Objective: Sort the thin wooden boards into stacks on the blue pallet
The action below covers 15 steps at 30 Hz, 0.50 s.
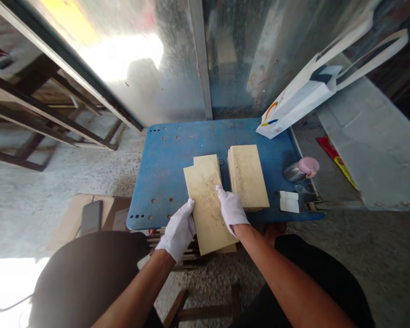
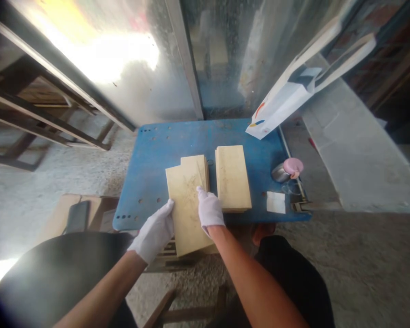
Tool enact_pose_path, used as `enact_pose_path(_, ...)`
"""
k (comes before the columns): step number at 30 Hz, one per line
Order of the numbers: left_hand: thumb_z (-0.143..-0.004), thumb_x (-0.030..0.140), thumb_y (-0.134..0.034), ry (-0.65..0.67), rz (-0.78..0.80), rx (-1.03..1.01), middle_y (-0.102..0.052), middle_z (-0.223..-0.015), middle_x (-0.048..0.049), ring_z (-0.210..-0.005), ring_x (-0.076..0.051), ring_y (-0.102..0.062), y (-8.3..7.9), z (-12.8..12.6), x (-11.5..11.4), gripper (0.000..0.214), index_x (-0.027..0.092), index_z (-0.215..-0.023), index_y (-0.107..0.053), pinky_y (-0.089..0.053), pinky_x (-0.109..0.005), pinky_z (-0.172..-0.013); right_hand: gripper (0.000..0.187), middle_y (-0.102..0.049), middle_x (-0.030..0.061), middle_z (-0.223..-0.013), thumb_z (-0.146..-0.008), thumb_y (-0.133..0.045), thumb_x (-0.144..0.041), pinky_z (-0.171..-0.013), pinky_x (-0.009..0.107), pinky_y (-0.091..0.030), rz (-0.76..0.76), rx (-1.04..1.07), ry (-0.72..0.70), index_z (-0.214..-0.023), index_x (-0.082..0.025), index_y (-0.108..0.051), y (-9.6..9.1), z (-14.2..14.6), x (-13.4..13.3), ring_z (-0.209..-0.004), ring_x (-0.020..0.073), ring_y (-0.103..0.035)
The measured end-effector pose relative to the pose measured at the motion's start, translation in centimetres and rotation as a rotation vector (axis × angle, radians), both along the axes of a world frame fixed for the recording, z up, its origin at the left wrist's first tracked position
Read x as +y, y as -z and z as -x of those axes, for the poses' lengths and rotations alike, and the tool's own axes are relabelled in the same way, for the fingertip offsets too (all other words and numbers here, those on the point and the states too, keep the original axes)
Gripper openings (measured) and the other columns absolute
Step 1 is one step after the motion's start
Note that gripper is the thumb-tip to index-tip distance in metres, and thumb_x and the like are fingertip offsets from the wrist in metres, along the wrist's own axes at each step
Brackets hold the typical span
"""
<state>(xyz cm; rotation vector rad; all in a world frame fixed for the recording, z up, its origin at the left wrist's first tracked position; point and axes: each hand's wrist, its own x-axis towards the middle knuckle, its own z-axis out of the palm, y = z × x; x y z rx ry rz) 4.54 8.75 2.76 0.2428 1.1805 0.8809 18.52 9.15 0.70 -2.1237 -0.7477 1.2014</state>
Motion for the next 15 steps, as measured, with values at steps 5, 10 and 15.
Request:
enact_pose_path(5,-0.089,0.033,-0.051,0.172,-0.035,0.235,-0.073,-0.097,-0.007,-0.097,-0.022,-0.067,1.5,0.4,2.7,0.031,0.016,-0.112,-0.063,-0.055,-0.037,-0.087,0.047,-0.039,-0.0043,-0.049,-0.084,-0.042,-0.061,-0.05,0.027,-0.027,-0.123,0.069,0.012,-0.055,-0.024,-0.041,0.1,0.7,0.3,-0.049,0.0141,-0.036)
enact_pose_path(10,-0.088,0.043,-0.048,0.368,-0.103,0.556,-0.073,-0.1,-0.007,-0.092,-0.023,-0.068,2.7,1.2,6.3,0.038,0.018,-0.113,-0.063,-0.057,-0.034,-0.078,0.046,-0.039,-0.0044,-0.05,-0.084,-0.04,-0.059,-0.05,0.027,-0.027,-0.159,0.001,0.022,-0.055,-0.024,-0.038,-0.7,0.0,0.3,-0.049,0.0132,-0.037)
enact_pose_path(15,-0.088,0.04,-0.048,0.386,-0.118,0.579,-0.072,-0.101,-0.0076,-0.092,-0.021,-0.068,3.8,0.2,8.4,0.035,0.02,-0.111,-0.064,-0.055,-0.033,-0.079,0.047,-0.037,-0.0052,-0.05,-0.086,-0.04,-0.059,-0.05,0.027,-0.026,-0.147,0.064,-0.008,-0.056,-0.023,-0.04,-1.6,-0.3,-0.1,-0.05,0.0123,-0.034)
